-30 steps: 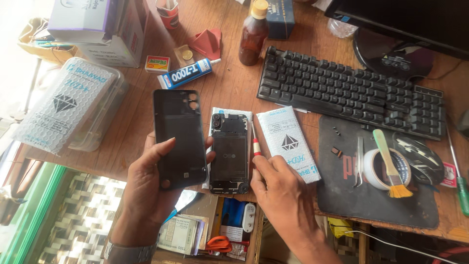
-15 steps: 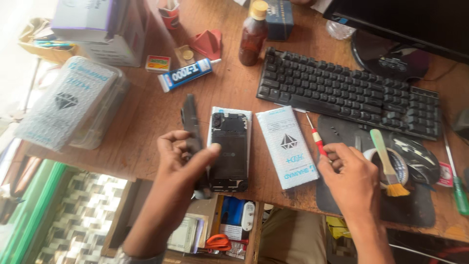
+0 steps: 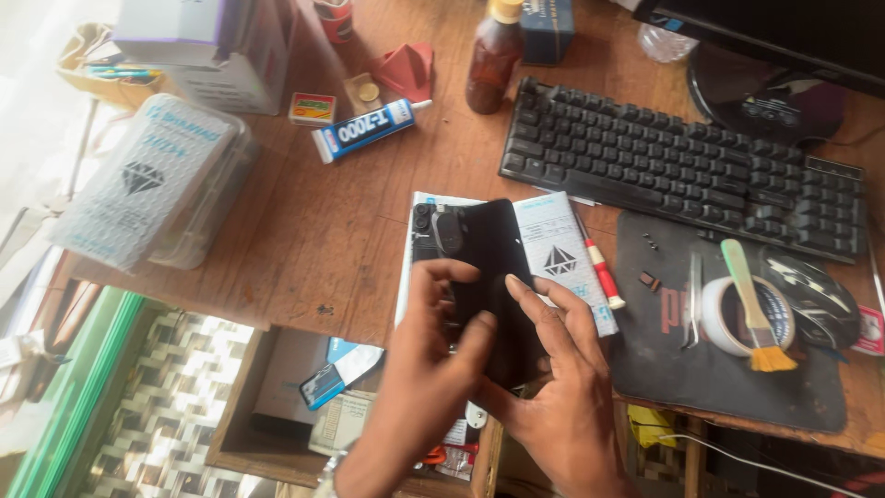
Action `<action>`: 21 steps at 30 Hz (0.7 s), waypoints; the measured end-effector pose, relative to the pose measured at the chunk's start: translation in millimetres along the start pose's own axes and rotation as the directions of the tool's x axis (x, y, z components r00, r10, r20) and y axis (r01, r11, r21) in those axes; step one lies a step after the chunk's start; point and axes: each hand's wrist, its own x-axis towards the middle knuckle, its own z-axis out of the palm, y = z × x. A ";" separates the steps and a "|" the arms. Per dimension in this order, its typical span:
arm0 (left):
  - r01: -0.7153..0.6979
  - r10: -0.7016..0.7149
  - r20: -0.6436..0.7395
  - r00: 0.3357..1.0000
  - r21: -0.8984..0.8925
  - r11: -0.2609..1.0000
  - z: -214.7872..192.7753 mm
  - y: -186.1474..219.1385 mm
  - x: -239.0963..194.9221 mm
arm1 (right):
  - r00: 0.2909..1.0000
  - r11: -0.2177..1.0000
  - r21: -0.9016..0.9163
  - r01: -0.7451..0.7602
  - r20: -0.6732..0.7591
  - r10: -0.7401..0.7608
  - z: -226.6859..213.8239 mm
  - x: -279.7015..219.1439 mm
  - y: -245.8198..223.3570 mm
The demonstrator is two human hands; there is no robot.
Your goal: The person uses a small screwdriver to remove screws from a disassembled smartphone, then brushes dust from the interior with a small brush. They handle the phone's back cover and internal components, repositioning parts and continuing to unscrew and clean the device.
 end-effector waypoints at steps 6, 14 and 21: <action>0.175 -0.176 0.028 0.984 0.008 0.984 0.6 17.0 -2.8 | 0.990 0.980 0.167 -0.107 -0.070 0.120 1.8 5.6 11.2; -0.093 0.275 -0.092 0.957 0.801 0.591 -22.5 8.4 28.6 | 0.801 0.168 0.860 -0.482 0.354 0.482 -28.3 16.0 22.2; -0.014 0.267 -0.090 0.960 0.932 0.363 -4.4 -3.4 36.4 | 0.807 -0.318 0.869 -0.379 0.479 0.346 -28.9 16.7 26.8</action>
